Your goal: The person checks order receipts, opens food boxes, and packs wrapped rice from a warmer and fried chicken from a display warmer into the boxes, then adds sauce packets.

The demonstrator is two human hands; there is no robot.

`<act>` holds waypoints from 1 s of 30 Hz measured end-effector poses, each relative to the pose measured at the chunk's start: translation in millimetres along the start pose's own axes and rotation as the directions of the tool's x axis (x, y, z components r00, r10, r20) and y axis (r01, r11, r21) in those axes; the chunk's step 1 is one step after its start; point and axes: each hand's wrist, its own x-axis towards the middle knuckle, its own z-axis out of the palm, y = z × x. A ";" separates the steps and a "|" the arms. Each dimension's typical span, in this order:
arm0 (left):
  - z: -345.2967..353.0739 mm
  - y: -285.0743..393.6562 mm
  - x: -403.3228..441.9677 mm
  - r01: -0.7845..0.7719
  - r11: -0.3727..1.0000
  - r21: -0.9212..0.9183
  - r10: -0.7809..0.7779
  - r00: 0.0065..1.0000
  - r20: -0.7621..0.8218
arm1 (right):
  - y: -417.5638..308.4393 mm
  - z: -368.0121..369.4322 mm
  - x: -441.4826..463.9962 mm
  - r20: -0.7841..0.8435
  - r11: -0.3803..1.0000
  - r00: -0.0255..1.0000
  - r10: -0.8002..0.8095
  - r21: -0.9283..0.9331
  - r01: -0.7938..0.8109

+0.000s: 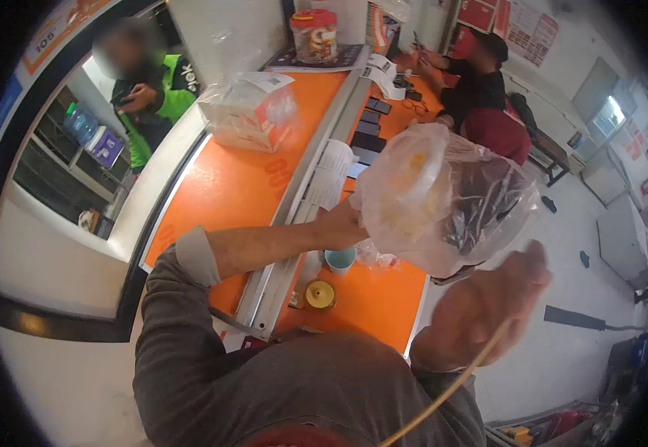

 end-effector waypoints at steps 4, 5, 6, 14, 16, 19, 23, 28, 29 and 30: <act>4.3 -10.1 -4.7 0.033 0.995 -0.099 -0.033 0.999 0.006 | -71.4 -18.2 4.1 0.186 0.728 0.865 -0.466 -0.475 0.495; 2.6 -2.8 -4.5 0.037 0.992 -0.121 -0.030 0.998 0.062 | -86.2 -19.1 1.1 0.313 0.418 0.740 -0.595 -0.667 0.618; -4.1 12.6 -1.2 0.038 0.990 -0.138 -0.022 0.993 0.115 | -99.4 -16.4 -4.0 0.429 0.358 0.663 -0.613 -0.598 0.717; -15.0 46.3 -1.4 0.006 0.995 -0.096 0.029 0.931 0.363 | -64.9 -21.8 -21.4 0.622 -0.402 0.775 -0.107 -0.741 0.539; -19.3 58.7 -2.4 0.084 0.993 -0.080 -0.044 0.910 0.413 | -82.5 -34.6 -26.9 0.617 -0.591 0.787 -0.017 -0.641 0.490; -13.0 38.0 -1.5 -0.018 0.996 -0.092 0.055 0.905 0.421 | -83.1 -55.2 -12.4 0.657 -0.543 0.708 -0.259 -0.705 0.456; -8.3 38.1 -4.3 0.087 0.983 -0.163 -0.012 0.911 0.412 | -47.4 -93.8 -36.4 0.145 -0.119 0.934 -0.326 -0.987 0.112; -7.7 40.2 -2.7 0.249 0.965 -0.079 -0.133 0.728 0.673 | -87.0 -182.7 -117.1 -0.289 -0.243 0.937 -0.196 -0.912 -0.332; -10.5 44.8 1.8 0.223 0.974 0.035 -0.179 0.668 0.722 | -89.1 -182.8 -117.8 -0.310 -0.141 0.929 -0.203 -0.929 -0.341; -13.3 52.0 5.3 0.189 0.971 0.144 -0.231 0.606 0.761 | -91.0 -182.9 -118.4 -0.331 -0.038 0.920 -0.211 -0.937 -0.346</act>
